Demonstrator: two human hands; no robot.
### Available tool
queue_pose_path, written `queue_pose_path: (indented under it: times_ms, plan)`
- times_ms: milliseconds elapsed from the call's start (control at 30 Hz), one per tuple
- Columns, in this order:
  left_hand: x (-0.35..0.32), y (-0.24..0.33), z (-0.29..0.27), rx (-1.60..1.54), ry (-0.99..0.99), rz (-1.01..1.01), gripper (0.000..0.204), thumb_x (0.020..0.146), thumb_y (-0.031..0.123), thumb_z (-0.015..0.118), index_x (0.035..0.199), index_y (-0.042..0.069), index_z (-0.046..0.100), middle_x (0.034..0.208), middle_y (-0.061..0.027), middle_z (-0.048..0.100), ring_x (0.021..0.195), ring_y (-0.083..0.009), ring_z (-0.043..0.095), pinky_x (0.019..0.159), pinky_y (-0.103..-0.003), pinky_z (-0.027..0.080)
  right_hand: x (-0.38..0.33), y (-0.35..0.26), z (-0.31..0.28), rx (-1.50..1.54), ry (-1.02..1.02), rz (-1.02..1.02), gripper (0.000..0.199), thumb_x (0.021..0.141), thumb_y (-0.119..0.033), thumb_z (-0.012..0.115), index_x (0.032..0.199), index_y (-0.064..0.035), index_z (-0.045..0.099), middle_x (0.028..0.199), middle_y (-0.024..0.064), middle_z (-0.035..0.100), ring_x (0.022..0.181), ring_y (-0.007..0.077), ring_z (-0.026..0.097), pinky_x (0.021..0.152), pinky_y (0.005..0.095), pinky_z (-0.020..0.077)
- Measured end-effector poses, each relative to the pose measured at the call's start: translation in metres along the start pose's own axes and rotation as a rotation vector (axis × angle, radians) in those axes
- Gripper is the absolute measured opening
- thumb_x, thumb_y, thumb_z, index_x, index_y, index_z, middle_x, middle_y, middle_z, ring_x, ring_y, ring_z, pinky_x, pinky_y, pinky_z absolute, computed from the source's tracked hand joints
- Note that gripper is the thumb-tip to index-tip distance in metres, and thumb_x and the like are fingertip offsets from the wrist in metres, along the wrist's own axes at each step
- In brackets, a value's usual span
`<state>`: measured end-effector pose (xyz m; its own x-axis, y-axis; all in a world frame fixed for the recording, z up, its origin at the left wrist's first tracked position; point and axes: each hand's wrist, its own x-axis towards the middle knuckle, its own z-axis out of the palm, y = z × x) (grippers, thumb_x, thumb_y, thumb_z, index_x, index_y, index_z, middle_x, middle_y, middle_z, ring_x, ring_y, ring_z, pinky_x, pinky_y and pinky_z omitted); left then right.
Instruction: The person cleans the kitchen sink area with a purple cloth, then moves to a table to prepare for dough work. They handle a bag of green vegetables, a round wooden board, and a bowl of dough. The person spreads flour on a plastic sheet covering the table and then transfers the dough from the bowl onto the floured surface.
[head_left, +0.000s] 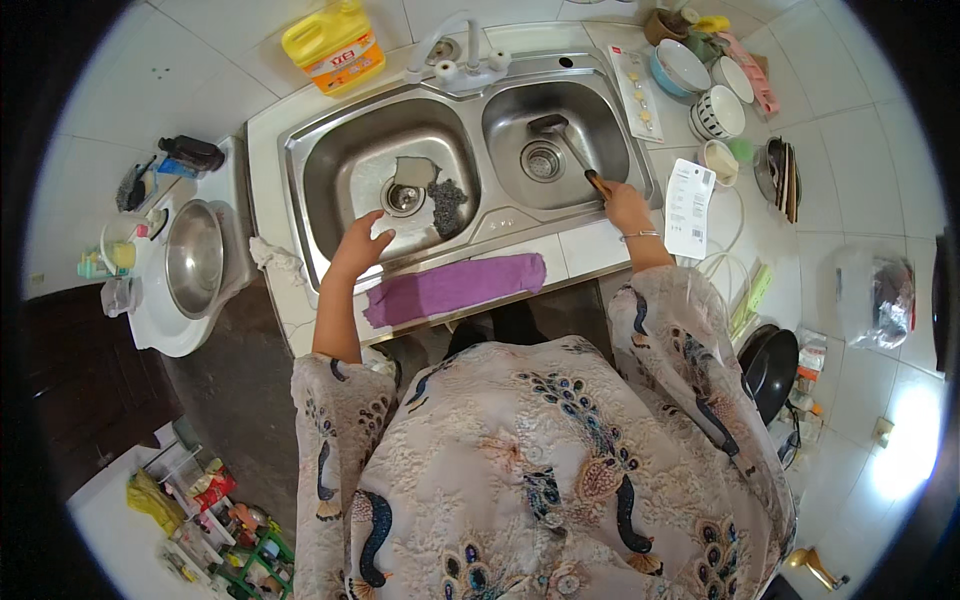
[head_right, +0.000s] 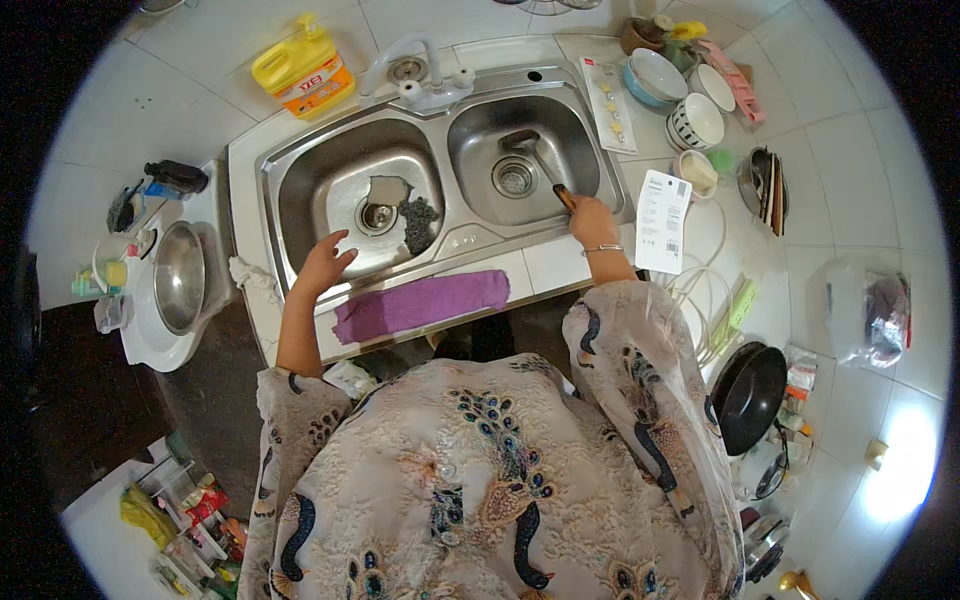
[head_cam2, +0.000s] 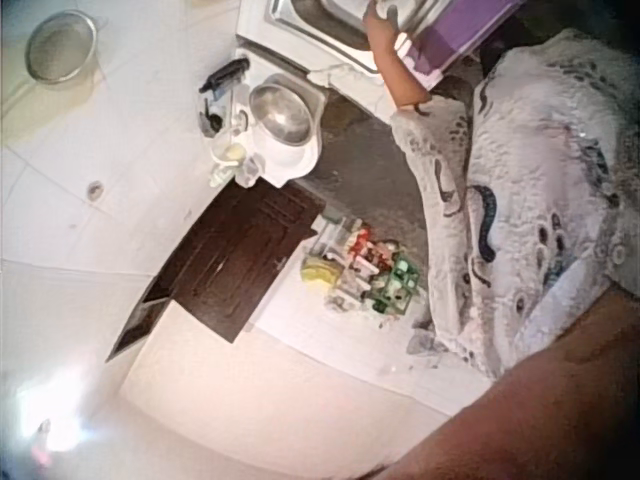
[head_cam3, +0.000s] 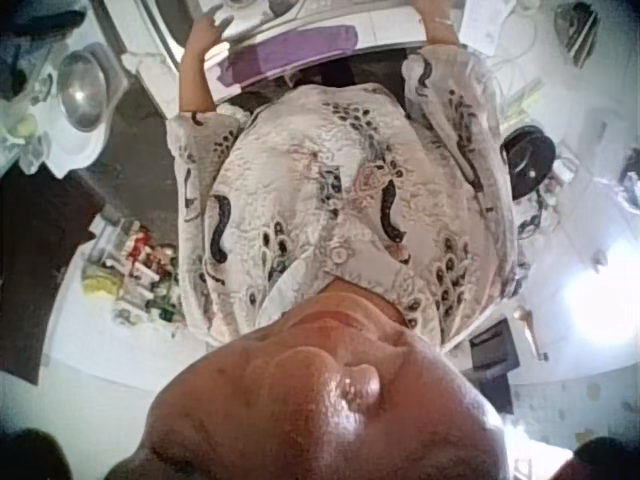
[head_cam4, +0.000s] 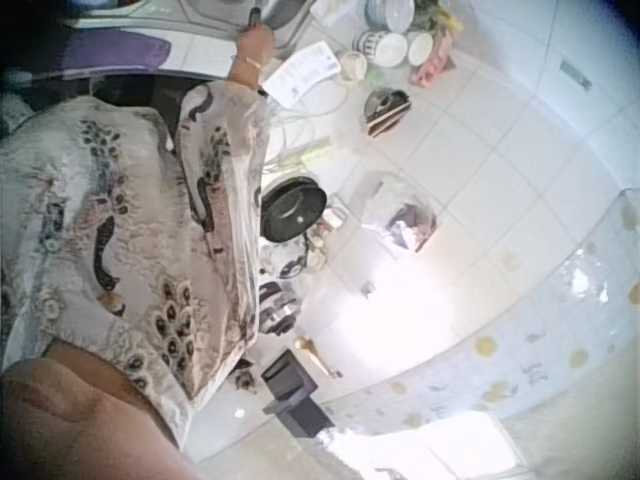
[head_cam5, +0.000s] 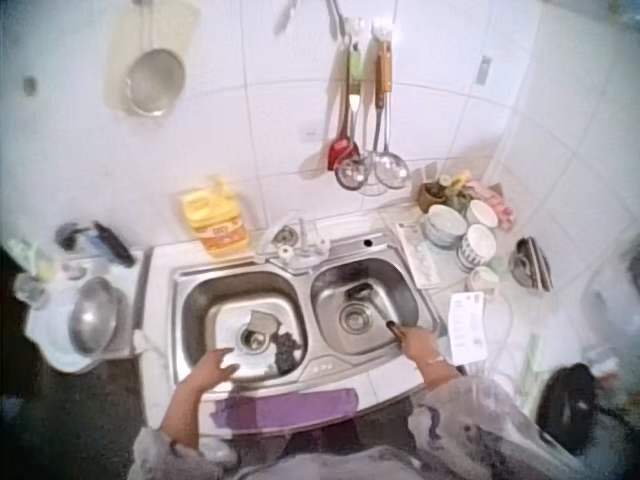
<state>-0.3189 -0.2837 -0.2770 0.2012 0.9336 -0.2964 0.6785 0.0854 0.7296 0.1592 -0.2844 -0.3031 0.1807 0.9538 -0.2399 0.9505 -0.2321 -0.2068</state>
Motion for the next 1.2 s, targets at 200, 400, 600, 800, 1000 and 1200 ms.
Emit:
queue_pose_path:
  times_ms: [200, 400, 600, 800, 1000, 1200]
  plan:
    - [0.004, -0.014, -0.022, 0.096, 0.096, 0.101, 0.049, 0.079, 0.029, 0.061, 0.119, 0.005, 0.050, 0.114, -0.0172, 0.055, 0.104, -0.0305, 0.053, 0.088, -0.037, 0.041, -0.007, -0.011, 0.003, 0.114, 0.000, -0.064, 0.034, 0.075, -0.010, 0.056, 0.109, -0.0105, 0.059, 0.093, 0.0168, 0.062, 0.086, 0.0345, 0.059, 0.077, 0.0404, 0.0467]
    - [-0.014, -0.008, 0.003, 0.195, 0.029, 0.117, 0.056, 0.077, 0.026, 0.063, 0.123, 0.002, 0.045, 0.121, -0.0233, 0.047, 0.112, -0.0358, 0.045, 0.095, -0.038, 0.036, -0.025, -0.041, -0.001, 0.012, 0.010, -0.067, 0.032, 0.073, -0.015, 0.058, 0.105, -0.0119, 0.061, 0.090, 0.0201, 0.061, 0.086, 0.0349, 0.058, 0.077, 0.0432, 0.0458]
    - [-0.025, 0.029, -0.020, 0.191, -0.036, 0.343, 0.059, 0.078, 0.024, 0.062, 0.129, 0.004, 0.038, 0.128, -0.0216, 0.041, 0.118, -0.0344, 0.041, 0.098, -0.038, 0.033, -0.037, -0.083, -0.044, 0.219, 0.085, -0.277, 0.043, 0.077, -0.024, 0.060, 0.115, -0.0059, 0.054, 0.103, 0.0161, 0.059, 0.093, 0.0329, 0.057, 0.081, 0.0406, 0.0450]
    - [-0.015, 0.074, -0.066, 0.249, 0.027, 0.046, 0.054, 0.078, 0.030, 0.063, 0.125, 0.010, 0.045, 0.122, -0.0164, 0.048, 0.117, -0.0307, 0.042, 0.096, -0.053, 0.030, -0.068, -0.181, -0.119, 1.291, -0.297, -0.353, 0.033, 0.083, -0.020, 0.055, 0.111, -0.0039, 0.056, 0.106, 0.0185, 0.059, 0.096, 0.0266, 0.058, 0.081, 0.0318, 0.0453]
    - [-0.068, 0.011, 0.017, 0.111, -0.050, 0.200, 0.038, 0.076, 0.017, 0.062, 0.113, 0.011, 0.055, 0.108, -0.0149, 0.056, 0.093, -0.0330, 0.056, 0.084, -0.036, 0.042, -0.142, -0.169, 0.029, 0.337, -0.168, -0.736, 0.030, 0.076, -0.025, 0.062, 0.102, -0.0099, 0.062, 0.110, 0.0143, 0.056, 0.104, 0.0308, 0.050, 0.090, 0.0443, 0.0377]
    - [-0.125, -0.012, 0.076, 0.474, -0.096, 0.492, 0.059, 0.075, 0.028, 0.063, 0.129, 0.018, 0.042, 0.137, -0.0091, 0.032, 0.128, -0.0304, 0.025, 0.102, -0.048, 0.019, -0.181, -0.158, 0.074, 0.019, 0.040, -0.724, 0.057, 0.081, -0.038, 0.055, 0.133, -0.0260, 0.036, 0.138, 0.0047, 0.032, 0.126, 0.0295, 0.030, 0.104, 0.0518, 0.0125]
